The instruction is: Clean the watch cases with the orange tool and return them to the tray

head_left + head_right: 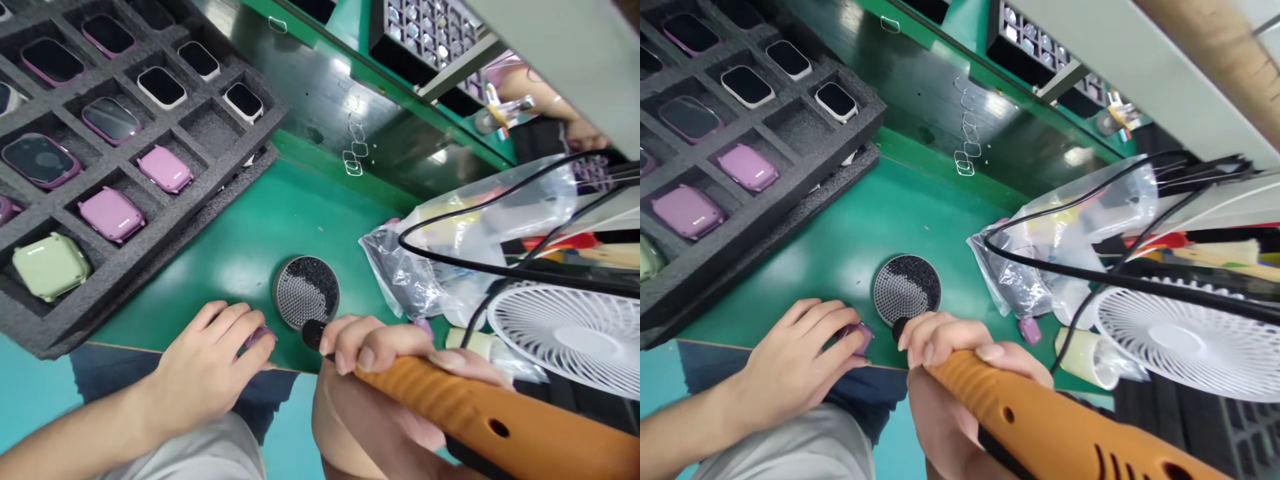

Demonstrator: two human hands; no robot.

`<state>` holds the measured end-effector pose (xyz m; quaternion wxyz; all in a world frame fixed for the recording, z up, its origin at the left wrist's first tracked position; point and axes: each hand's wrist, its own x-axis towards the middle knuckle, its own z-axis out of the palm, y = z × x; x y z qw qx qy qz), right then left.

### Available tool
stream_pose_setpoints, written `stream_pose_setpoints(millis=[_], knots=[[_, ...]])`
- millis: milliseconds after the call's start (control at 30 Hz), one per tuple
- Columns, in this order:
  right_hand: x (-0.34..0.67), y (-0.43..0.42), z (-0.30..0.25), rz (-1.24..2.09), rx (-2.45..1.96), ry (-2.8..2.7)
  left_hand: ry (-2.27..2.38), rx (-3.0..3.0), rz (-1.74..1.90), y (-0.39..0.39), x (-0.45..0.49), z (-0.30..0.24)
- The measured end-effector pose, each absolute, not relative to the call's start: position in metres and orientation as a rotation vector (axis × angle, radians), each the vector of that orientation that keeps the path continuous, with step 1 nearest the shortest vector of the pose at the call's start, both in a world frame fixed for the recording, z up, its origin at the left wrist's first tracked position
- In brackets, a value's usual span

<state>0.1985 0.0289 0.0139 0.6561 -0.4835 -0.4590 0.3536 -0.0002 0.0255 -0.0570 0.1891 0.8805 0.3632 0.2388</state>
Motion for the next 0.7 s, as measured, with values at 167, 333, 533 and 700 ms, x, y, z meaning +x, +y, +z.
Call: stream_pose_setpoints(millis=[167,333,533,700], knots=[[0.199,0.031,0.01,0.803,-1.066,-1.051,0.937,2.433,0.649,0.026,-0.001,-0.056],[0.198,0.029,0.004,0.782,-1.042,-1.054,0.931,2.42,0.668,0.026,-0.003,-0.058],[0.207,0.026,0.007,0.901,-1.161,-1.144,0.959,2.457,0.728,0.026,0.0,-0.058],[0.213,0.022,0.013,0.951,-1.166,-1.168,0.977,2.457,0.741,0.028,0.002,-0.058]])
